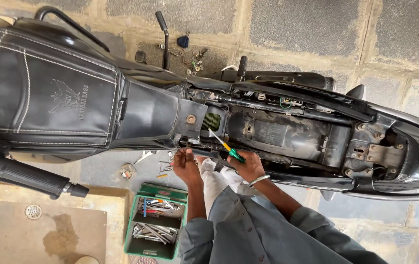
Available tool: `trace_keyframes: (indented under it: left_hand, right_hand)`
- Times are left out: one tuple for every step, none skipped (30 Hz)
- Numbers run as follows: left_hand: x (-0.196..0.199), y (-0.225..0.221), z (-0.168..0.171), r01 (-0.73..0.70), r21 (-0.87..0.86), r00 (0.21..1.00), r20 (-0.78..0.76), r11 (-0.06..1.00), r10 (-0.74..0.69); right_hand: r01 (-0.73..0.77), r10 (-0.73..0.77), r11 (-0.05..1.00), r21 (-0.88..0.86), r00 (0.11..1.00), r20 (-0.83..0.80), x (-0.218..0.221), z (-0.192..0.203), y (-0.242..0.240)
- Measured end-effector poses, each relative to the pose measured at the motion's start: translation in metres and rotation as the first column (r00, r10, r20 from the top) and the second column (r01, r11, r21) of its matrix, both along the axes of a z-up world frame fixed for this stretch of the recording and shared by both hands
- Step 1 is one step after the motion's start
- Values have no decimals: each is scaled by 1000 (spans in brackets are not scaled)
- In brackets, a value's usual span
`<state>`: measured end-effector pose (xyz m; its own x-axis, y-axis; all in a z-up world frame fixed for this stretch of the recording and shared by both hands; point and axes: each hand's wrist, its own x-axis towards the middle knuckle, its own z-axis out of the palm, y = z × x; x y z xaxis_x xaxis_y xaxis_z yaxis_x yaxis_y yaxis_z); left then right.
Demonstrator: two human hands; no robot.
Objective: The person uses a screwdriver to unscrew and work on components under the seat and side panel of a motorcycle, reaching into the frame area and manipulating parts and fasteners by hand while tools lie on the floor nearby.
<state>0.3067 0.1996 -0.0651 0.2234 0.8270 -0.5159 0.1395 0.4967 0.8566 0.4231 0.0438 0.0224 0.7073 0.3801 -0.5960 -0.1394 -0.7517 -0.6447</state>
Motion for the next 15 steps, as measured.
trace_keyframes:
  left_hand:
    - [-1,-3,3,-3,-3,1000,-5,1000,3]
    - [-1,-5,6,18,-13,999,35,1000,-18]
    - [-2,-7,9,40,-22,996,76,999,-38]
    - [-2,-12,10,37,-24,997,73,999,-35]
    - [-2,-17,12,103,-64,983,158,993,-92]
    - [-2,-22,14,172,-98,959,244,980,-143]
    - [-1,-27,18,168,-101,960,243,981,-140]
    - [1,-29,22,253,-91,938,268,963,-221]
    - [3,-32,26,335,-79,908,291,939,-300]
    - [3,-32,31,333,-80,910,289,939,-298]
    - [3,-32,35,375,-57,897,276,925,-346]
    - [4,-31,39,417,-34,881,262,908,-395]
    - [3,-30,38,416,-34,882,260,909,-394]
    - [3,-29,37,456,14,867,221,890,-447]
    - [3,-28,36,495,60,849,180,867,-498]
  right_hand:
    - [-3,3,1000,-3,1000,-5,0,-4,0]
    - [-6,7,999,46,1000,-6,0,-9,0]
    - [-9,10,996,94,1000,-8,1,-13,0]
    - [-12,13,996,92,1000,-10,0,-23,1]
    - [70,-49,974,215,994,-98,-1,-33,2]
    - [159,-100,932,326,976,-191,-2,-43,3]
    - [157,-98,933,323,977,-192,0,-42,4]
    - [207,-103,911,358,952,-289,3,-42,6]
    - [260,-102,885,385,918,-384,5,-42,8]
    - [259,-101,886,384,917,-386,6,-43,8]
    - [242,-76,887,394,916,-393,7,-43,7]
    - [226,-52,886,404,915,-399,9,-44,8]
    - [226,-51,886,404,915,-401,11,-43,8]
    - [205,-30,887,414,920,-391,15,-41,7]
    - [184,-10,886,425,925,-381,18,-40,7]
